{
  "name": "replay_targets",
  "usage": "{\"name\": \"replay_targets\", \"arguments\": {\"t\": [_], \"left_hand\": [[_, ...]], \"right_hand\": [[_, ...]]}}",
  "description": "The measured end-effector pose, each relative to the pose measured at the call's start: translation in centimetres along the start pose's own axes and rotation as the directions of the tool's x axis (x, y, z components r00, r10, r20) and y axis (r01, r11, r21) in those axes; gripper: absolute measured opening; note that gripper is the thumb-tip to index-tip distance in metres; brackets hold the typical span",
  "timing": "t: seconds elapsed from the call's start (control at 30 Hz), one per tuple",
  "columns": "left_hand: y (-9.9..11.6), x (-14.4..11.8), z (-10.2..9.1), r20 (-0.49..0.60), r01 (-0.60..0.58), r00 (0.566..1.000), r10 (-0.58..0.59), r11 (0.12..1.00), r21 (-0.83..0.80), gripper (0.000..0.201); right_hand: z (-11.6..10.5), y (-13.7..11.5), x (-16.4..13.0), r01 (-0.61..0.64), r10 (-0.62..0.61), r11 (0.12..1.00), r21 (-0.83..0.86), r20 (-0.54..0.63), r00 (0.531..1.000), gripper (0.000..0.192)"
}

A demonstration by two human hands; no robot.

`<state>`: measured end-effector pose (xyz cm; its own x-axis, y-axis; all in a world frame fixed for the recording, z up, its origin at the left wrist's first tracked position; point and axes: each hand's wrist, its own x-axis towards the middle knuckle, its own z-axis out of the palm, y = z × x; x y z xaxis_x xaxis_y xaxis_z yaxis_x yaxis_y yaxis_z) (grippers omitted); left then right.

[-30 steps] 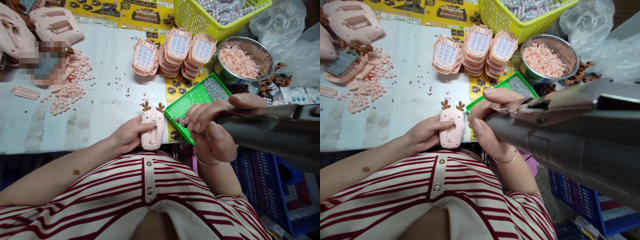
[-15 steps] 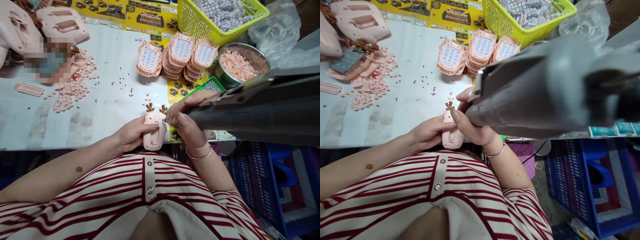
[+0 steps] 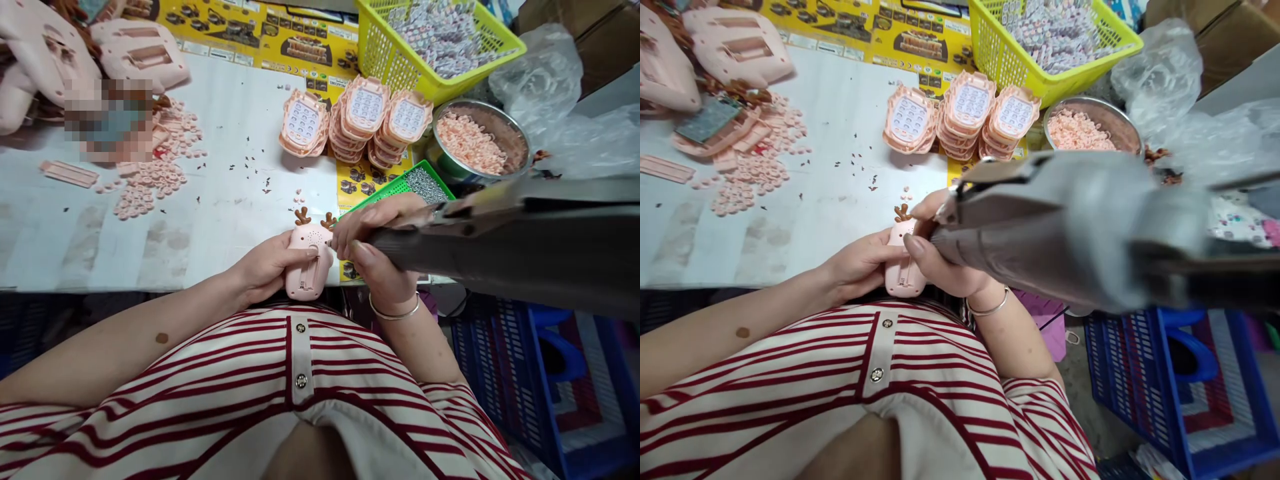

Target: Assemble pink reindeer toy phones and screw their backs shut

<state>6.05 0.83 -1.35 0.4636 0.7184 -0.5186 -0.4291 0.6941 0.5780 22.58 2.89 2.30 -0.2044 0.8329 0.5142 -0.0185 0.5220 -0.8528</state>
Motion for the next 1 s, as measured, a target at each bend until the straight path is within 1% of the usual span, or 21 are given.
{"name": "replay_targets", "arguments": {"t": [0.07, 0.1, 0.2, 0.27, 0.37, 0.43, 0.57, 0.63, 0.73, 0.8, 0.9, 1.0], "left_hand": [[0.0, -0.1, 0.1, -0.035, 0.006, 0.999, -0.007, 1.000, -0.013, 0.041], [0.0, -0.1, 0.1, -0.049, 0.012, 0.999, -0.013, 1.000, -0.019, 0.042], [0.0, -0.1, 0.1, -0.076, 0.032, 0.997, -0.034, 0.999, -0.025, 0.042], [0.0, -0.1, 0.1, -0.087, 0.041, 0.995, -0.042, 0.999, -0.022, 0.042], [0.0, -0.1, 0.1, -0.082, 0.037, 0.996, -0.038, 0.999, -0.012, 0.044], [0.0, -0.2, 0.1, -0.080, 0.032, 0.996, -0.033, 0.999, -0.006, 0.045], [0.0, -0.1, 0.2, -0.081, 0.033, 0.996, -0.033, 0.999, -0.004, 0.044], [0.0, -0.1, 0.2, -0.076, 0.037, 0.996, -0.037, 0.999, -0.005, 0.045], [0.1, -0.2, 0.0, -0.065, 0.046, 0.997, -0.046, 0.999, -0.011, 0.045], [0.2, -0.3, -0.2, -0.050, 0.055, 0.997, -0.056, 0.998, -0.017, 0.046], [0.2, -0.4, -0.4, -0.028, 0.081, 0.996, -0.082, 0.997, -0.018, 0.045], [0.1, -0.4, -0.4, -0.028, 0.089, 0.996, -0.089, 0.996, 0.001, 0.040]], "right_hand": [[-0.6, -1.1, 0.4, 0.114, -0.104, 0.986, 0.120, -0.090, 0.991, 0.029], [-1.0, -1.4, 0.6, 0.145, -0.127, 0.980, 0.134, -0.133, 0.983, 0.030], [-2.8, -1.0, 0.7, 0.119, -0.112, 0.993, 0.019, -0.206, 0.972, 0.028], [-3.8, 0.1, 0.3, 0.102, -0.106, 0.994, -0.028, -0.240, 0.965, 0.028], [-4.4, 1.8, -0.3, 0.084, -0.095, 0.995, -0.053, -0.265, 0.960, 0.031], [-4.5, 2.5, -0.6, 0.038, -0.064, 0.994, -0.102, -0.267, 0.961, 0.035], [-4.7, 3.1, -0.9, -0.086, 0.040, 0.978, -0.190, -0.233, 0.972, 0.043], [-4.8, 3.2, -1.0, -0.104, 0.060, 0.976, -0.190, -0.223, 0.973, 0.044], [-4.9, 3.1, -1.1, -0.057, 0.026, 0.990, -0.128, -0.231, 0.973, 0.038], [-4.7, 2.7, -1.0, -0.027, 0.004, 0.996, -0.089, -0.243, 0.970, 0.035], [-4.2, 1.2, -0.7, 0.012, -0.033, 0.997, -0.081, -0.262, 0.964, 0.031], [-2.9, -0.5, -0.3, 0.084, -0.102, 0.993, -0.079, -0.260, 0.960, 0.029]]}}
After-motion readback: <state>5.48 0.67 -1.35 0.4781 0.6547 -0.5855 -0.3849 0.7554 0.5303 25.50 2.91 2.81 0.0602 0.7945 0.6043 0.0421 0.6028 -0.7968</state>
